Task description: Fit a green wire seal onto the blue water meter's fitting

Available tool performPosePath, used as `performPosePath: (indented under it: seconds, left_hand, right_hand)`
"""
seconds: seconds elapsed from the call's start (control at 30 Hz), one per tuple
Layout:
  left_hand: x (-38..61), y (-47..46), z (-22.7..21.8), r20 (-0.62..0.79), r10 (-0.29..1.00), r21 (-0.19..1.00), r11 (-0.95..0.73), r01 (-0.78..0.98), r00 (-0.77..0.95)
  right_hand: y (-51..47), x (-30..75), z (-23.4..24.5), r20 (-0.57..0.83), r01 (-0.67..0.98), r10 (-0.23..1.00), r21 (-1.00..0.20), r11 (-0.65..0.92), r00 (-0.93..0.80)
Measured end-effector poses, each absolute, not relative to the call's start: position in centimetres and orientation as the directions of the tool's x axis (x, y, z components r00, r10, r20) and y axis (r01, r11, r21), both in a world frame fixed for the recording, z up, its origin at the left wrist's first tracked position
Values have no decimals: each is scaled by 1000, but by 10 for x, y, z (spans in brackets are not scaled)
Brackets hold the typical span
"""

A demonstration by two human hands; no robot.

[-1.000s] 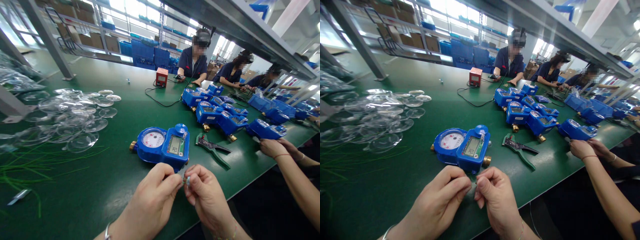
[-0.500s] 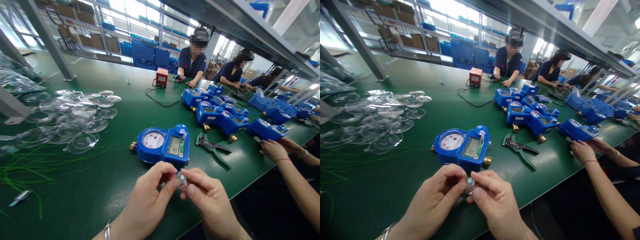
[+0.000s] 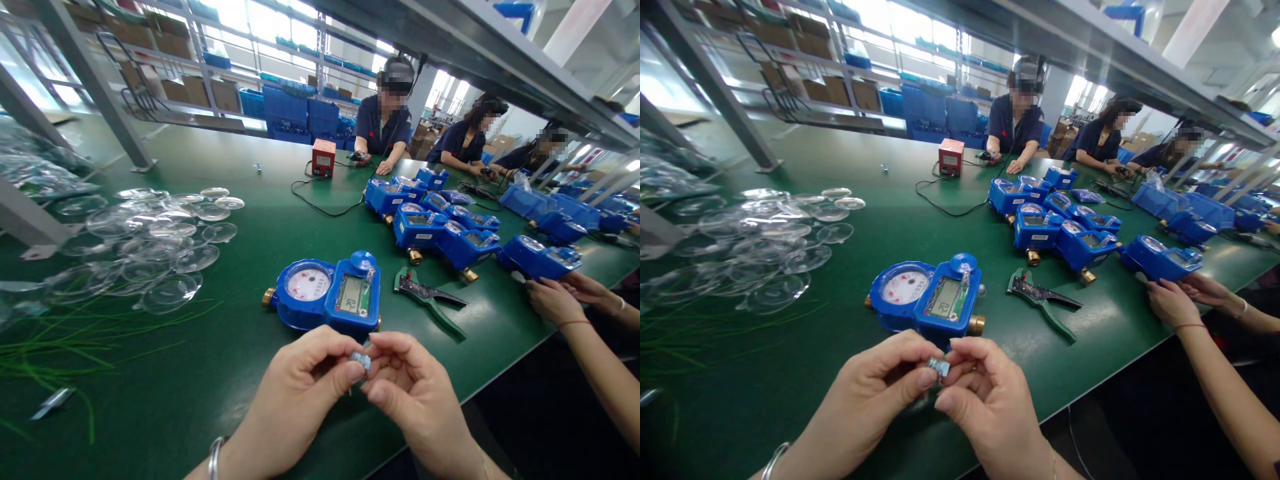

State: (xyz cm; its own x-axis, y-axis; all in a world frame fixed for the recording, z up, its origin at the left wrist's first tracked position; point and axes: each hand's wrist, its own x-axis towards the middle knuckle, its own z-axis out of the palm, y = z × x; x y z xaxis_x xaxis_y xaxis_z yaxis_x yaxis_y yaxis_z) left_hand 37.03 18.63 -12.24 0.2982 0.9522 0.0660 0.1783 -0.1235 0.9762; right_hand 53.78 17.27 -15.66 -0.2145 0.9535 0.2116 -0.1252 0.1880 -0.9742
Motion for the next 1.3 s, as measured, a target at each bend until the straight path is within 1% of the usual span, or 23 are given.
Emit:
performPosePath:
  seconds: [0.07, 0.13, 0.2, 0.27, 0.3, 0.37, 0.43, 0.47, 0.53, 0.57, 0.6, 0.63, 0.7, 0.73, 0.77, 0.83, 0.9, 0.97, 1.03, 1.1, 1.17, 1.23, 1.3]
  left_hand:
    - [370, 186, -123, 27, 957, 984, -77, 163, 288]
    - [370, 187, -125, 11, 958, 983, -62, 170, 285]
    - [370, 187, -126, 30, 958, 979, -85, 185, 284]
    - [370, 186, -127, 67, 960, 972, -125, 201, 272]
    - [370, 185, -127, 85, 960, 968, -144, 208, 268]
    - [371, 184, -127, 106, 957, 960, -169, 223, 269]
    - [372, 182, -127, 116, 952, 956, -185, 228, 284]
    - [372, 181, -127, 120, 948, 955, -191, 225, 295]
    - [372, 180, -128, 126, 943, 957, -197, 214, 309]
    - [372, 180, -128, 127, 944, 957, -198, 214, 304]
    - [372, 180, -129, 131, 949, 955, -199, 220, 287]
    - [372, 180, -129, 136, 954, 952, -200, 230, 268]
    - [371, 181, -129, 148, 960, 945, -207, 252, 237]
    - [371, 181, -129, 152, 960, 942, -213, 258, 236]
    - [371, 181, -128, 152, 957, 941, -217, 261, 247]
    - [371, 181, -127, 149, 947, 938, -226, 262, 284]
    - [370, 181, -126, 151, 938, 935, -238, 263, 312]
    - [370, 181, -125, 154, 936, 934, -243, 263, 316]
    - [370, 181, -126, 149, 944, 937, -230, 264, 296]
    - [371, 182, -127, 147, 950, 939, -221, 263, 275]
    - [372, 182, -128, 151, 952, 940, -221, 259, 267]
    - [372, 182, -129, 155, 946, 939, -230, 255, 283]
    - [372, 183, -129, 156, 941, 937, -238, 257, 302]
  right_hand:
    - [173, 537, -162, 411, 126, 894, -892, 435, -178]
    - [174, 534, -164, 612, 364, 767, -681, 635, -192]
    - [175, 531, -164, 715, 474, 657, -504, 722, -239]
    - [176, 529, -162, 731, 499, 631, -458, 736, -259]
    - [176, 527, -161, 710, 484, 657, -494, 722, -254]
    - [177, 524, -157, 582, 386, 783, -686, 617, -219]
    - [178, 520, -155, 294, 165, 930, -929, 332, -222]
    - [178, 519, -155, 122, 37, 955, -990, 137, -269]
    - [177, 516, -156, -93, -125, 930, -981, -146, -356]
    - [175, 516, -157, -102, -126, 930, -980, -155, -354]
    - [174, 517, -158, -40, -70, 950, -995, -65, -311]
    - [172, 518, -160, 89, 29, 966, -995, 99, -242]
    - [170, 521, -164, 408, 267, 900, -860, 435, -153]
    - [170, 523, -165, 508, 334, 848, -782, 526, -147]
    - [170, 523, -165, 533, 337, 834, -765, 548, -144]
    - [172, 523, -165, 412, 226, 898, -870, 438, -155]
    - [175, 521, -163, 175, 64, 945, -978, 200, -276]
    - [176, 518, -161, 27, -16, 929, -1000, 22, -368]
    - [175, 518, -162, 74, 45, 948, -995, 93, -311]
    - [173, 520, -165, 324, 240, 931, -902, 358, -170]
    - [172, 522, -169, 533, 389, 833, -744, 543, -145]
    - [172, 523, -170, 470, 318, 871, -812, 489, -142]
    - [173, 520, -169, 232, 148, 949, -952, 266, -212]
